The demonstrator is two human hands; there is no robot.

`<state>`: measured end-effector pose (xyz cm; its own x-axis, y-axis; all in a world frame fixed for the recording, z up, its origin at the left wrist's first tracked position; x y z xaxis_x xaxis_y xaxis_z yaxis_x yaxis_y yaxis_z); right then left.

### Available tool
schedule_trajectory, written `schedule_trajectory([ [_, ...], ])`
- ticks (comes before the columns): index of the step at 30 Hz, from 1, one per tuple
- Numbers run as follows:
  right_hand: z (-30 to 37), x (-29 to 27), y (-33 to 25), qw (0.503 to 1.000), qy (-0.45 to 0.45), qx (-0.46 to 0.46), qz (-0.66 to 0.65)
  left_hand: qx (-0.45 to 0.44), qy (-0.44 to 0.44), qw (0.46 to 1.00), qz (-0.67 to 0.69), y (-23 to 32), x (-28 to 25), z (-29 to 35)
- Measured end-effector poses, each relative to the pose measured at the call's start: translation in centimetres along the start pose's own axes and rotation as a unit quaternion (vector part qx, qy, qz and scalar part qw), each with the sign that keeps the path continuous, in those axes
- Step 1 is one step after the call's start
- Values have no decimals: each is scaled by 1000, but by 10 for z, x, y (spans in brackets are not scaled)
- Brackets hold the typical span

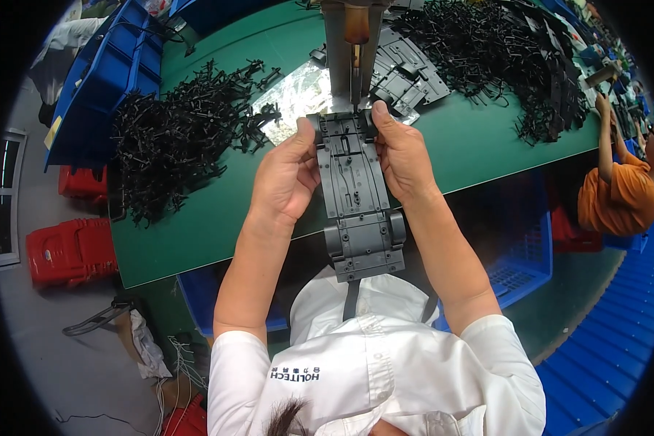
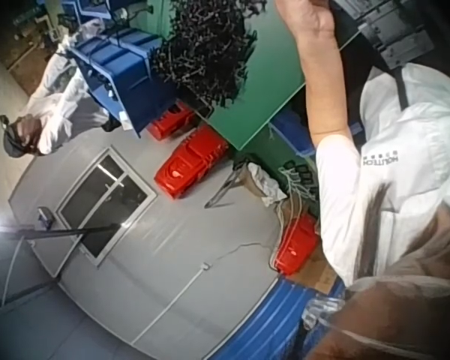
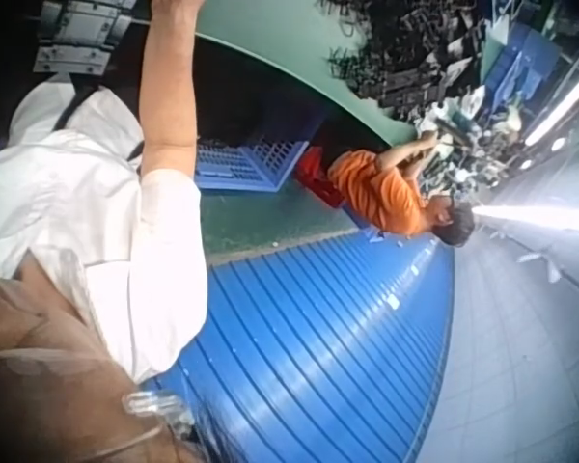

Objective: Assembling plastic components onto a toy car chassis using an assembly machine in a factory environment.

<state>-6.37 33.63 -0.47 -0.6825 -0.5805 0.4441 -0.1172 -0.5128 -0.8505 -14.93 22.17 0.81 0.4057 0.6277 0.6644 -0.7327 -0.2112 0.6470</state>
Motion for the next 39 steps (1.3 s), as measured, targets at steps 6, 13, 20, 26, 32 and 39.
schedule_trajectory([
  [6, 0, 0, 1, 999, -10, 27, -14, -1, 12, 1000, -2, 0, 1, -1],
  [13, -1, -3, 1, 999, 9, 34, -31, -2, 8, 1000, 3, 1, 4, -2],
  [20, 1, 0, -3, 999, 16, 36, -35, -12, 15, 1000, 15, 2, 4, -3],
  [26, 0, -2, -2, 998, 29, 40, -27, -21, 24, 999, 15, 3, 4, -5],
  [32, -3, -5, 1, 998, 39, 37, -21, -39, 19, 999, 21, -1, 1, -9],
  [39, -1, -1, -2, 998, 36, 40, -18, -38, 28, 998, 30, 1, 1, -8],
])
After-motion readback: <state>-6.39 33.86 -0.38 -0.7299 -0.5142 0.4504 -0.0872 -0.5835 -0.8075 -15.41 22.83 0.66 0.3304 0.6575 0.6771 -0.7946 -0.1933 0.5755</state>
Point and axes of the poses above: each hand's wrist, its own z-axis away from the middle knuckle, its own x-axis out of the palm, y = z × x, the point moved 8 cm from there along -z, towards the middle knuckle, and after that the axes turned 3 degrees about z, right-handed, at the moved point
